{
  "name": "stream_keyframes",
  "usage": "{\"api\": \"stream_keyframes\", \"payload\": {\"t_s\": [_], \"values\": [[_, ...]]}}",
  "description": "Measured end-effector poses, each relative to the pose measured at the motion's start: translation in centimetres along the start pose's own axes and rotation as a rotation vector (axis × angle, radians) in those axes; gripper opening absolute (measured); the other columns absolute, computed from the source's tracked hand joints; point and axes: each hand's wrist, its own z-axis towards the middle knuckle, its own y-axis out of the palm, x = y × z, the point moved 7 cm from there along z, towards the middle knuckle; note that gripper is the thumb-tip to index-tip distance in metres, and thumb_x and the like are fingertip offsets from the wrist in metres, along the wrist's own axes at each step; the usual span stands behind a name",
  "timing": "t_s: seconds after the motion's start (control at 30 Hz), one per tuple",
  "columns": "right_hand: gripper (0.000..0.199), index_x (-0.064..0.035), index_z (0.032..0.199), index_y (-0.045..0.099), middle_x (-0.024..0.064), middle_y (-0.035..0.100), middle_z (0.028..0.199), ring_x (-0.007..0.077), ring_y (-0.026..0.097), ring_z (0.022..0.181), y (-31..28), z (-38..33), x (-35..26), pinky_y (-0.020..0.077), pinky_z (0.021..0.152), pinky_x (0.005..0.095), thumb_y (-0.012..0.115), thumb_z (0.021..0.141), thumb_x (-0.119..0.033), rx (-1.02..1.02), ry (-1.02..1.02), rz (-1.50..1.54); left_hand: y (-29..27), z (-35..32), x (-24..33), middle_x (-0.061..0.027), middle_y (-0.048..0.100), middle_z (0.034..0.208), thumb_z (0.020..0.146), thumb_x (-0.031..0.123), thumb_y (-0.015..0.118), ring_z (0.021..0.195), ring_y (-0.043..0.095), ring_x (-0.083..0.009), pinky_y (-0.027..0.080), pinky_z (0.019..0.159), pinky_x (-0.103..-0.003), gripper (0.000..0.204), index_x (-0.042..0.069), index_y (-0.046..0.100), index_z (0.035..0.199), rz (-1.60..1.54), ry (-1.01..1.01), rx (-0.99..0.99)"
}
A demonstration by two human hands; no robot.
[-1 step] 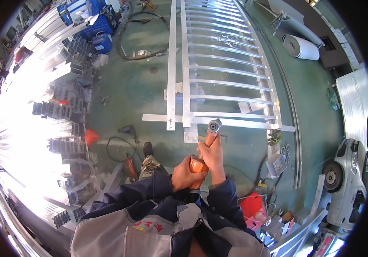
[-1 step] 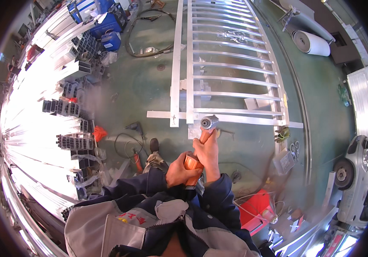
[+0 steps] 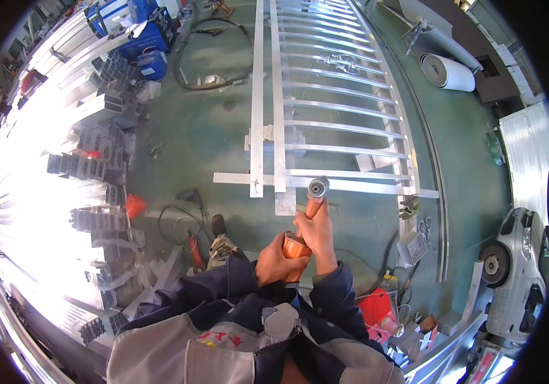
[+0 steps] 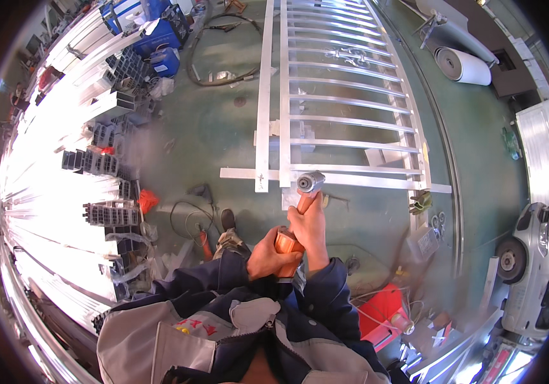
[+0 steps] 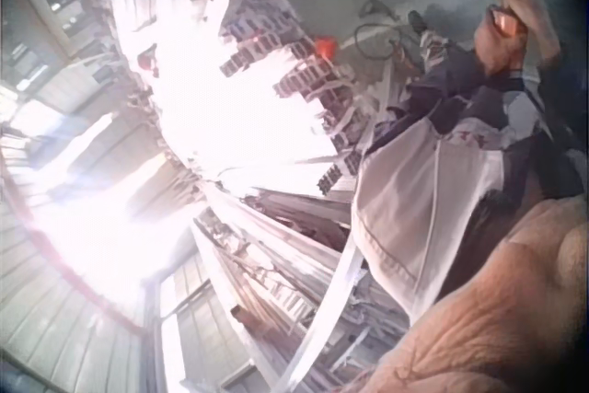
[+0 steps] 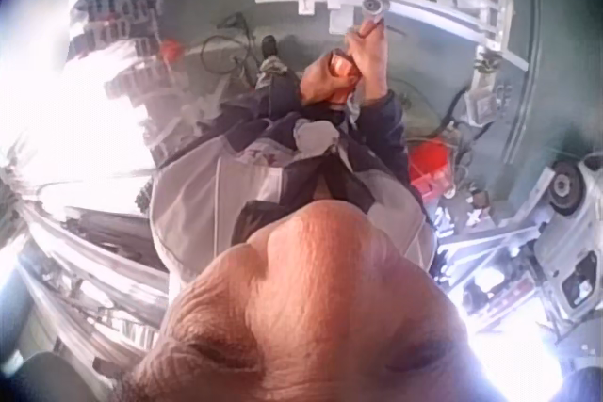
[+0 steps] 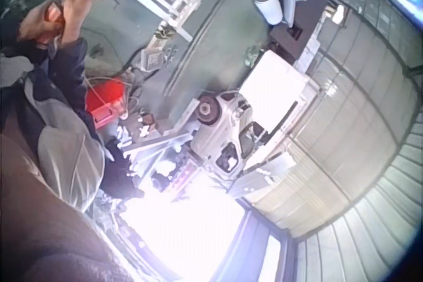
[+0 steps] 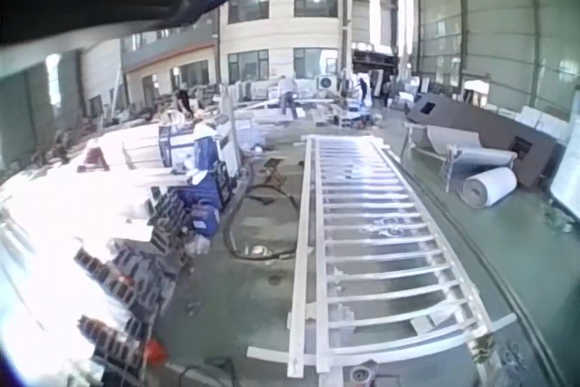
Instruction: The person assembles a metal gate by attaching decorative metal pieces to a white metal frame using a pneumatic nail gun. They connect the air hose, position the pieces, and drive fasteners into the frame. The person also puts on work gloves during the process.
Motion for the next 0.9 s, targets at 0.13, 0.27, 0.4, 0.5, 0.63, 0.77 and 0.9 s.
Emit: {"api": "stream_keyframes", "payload": {"t_s": [0.13, 0.27, 0.4, 0.5, 0.63, 0.77, 0.9], "values": [[0.057, -0.005, 0.135, 0.044, 0.0218, 0.067, 0.102, 0.0438, 0.067, 0.088, 6.2, 3.4, -6.0, 0.0533, 0.075, 0.0454, 0.065, 0.082, -0.009, -0.021, -0.293, -0.239, -6.0, 2.3, -0.7, -0.0164, 0.063, 0.13, 0.079, 0.035, 0.087, 0.111, 0.066, -0.0273, 0.053, 0.095, -0.038, 0.095, 0.001, 0.035, 0.151, -0.288, 0.19, -0.113], [0.05, -0.0065, 0.133, 0.049, 0.0192, 0.069, 0.104, 0.0376, 0.068, 0.098, 14.3, 5.5, -14.4, 0.0528, 0.082, 0.0393, 0.06, 0.084, -0.002, -0.217, -0.325, -0.27, -15.6, 2.3, 0.7, -0.0148, 0.055, 0.137, 0.091, 0.014, 0.076, 0.122, 0.058, -0.0237, 0.048, 0.102, -0.036, 0.073, -0.002, 0.034, 0.149, -0.373, 0.113, -0.263], [0.058, -0.01, 0.139, 0.052, 0.0162, 0.069, 0.107, 0.0304, 0.068, 0.104, 20.5, 8.4, -17.2, 0.0504, 0.09, 0.0328, 0.065, 0.083, 0.001, -0.283, -0.319, -0.226, -25.9, 2.7, -4.5, -0.0138, 0.064, 0.122, 0.095, 0.014, 0.07, 0.112, 0.063, -0.0216, 0.051, 0.094, -0.034, 0.055, -0.005, 0.045, 0.14, -0.446, -0.059, -0.151], [0.061, -0.0115, 0.144, 0.049, 0.0159, 0.069, 0.108, 0.0303, 0.068, 0.103, 24.6, 11.2, -17.0, 0.0509, 0.09, 0.0344, 0.062, 0.085, 0.0, -0.309, -0.338, -0.233, -35.0, 1.5, -7.9, -0.0121, 0.07, 0.108, 0.098, 0.014, 0.065, 0.094, 0.066, -0.0166, 0.054, 0.08, -0.029, 0.041, -0.005, 0.053, 0.132, -0.426, -0.21, 0.07], [0.061, -0.0103, 0.144, 0.049, 0.0171, 0.07, 0.109, 0.0308, 0.07, 0.1, 26.1, 14.6, -14.8, 0.053, 0.085, 0.037, 0.069, 0.087, -0.013, -0.217, -0.167, -0.225, -43.7, 1.7, -11.7, -0.0133, 0.072, 0.104, 0.098, 0.015, 0.063, 0.081, 0.065, -0.0139, 0.054, 0.074, -0.028, 0.034, -0.005, 0.058, 0.125, -0.521, -0.331, 0.339], [0.059, -0.0102, 0.14, 0.054, 0.0221, 0.071, 0.11, 0.0394, 0.069, 0.105, 28.6, 18.9, -10.1, 0.0545, 0.086, 0.0428, 0.074, 0.086, -0.024, -0.136, -0.08, -0.38, -48.3, 4.2, -13.7, -0.0124, 0.072, 0.103, 0.099, 0.015, 0.061, 0.079, 0.065, -0.0136, 0.054, 0.072, -0.027, 0.029, -0.004, 0.059, 0.121, -0.594, -0.342, 0.443], [0.05, -0.0135, 0.137, 0.056, 0.0226, 0.07, 0.111, 0.0432, 0.066, 0.103, 31.5, 21.8, -9.3, 0.0539, 0.082, 0.045, 0.067, 0.089, -0.023, -0.306, 0.031, -0.437, -51.6, 8.6, -12.6, -0.0124, 0.072, 0.103, 0.1, 0.017, 0.061, 0.084, 0.067, -0.0149, 0.055, 0.074, -0.027, 0.03, -0.004, 0.058, 0.122, -0.577, -0.359, 0.353]]}}
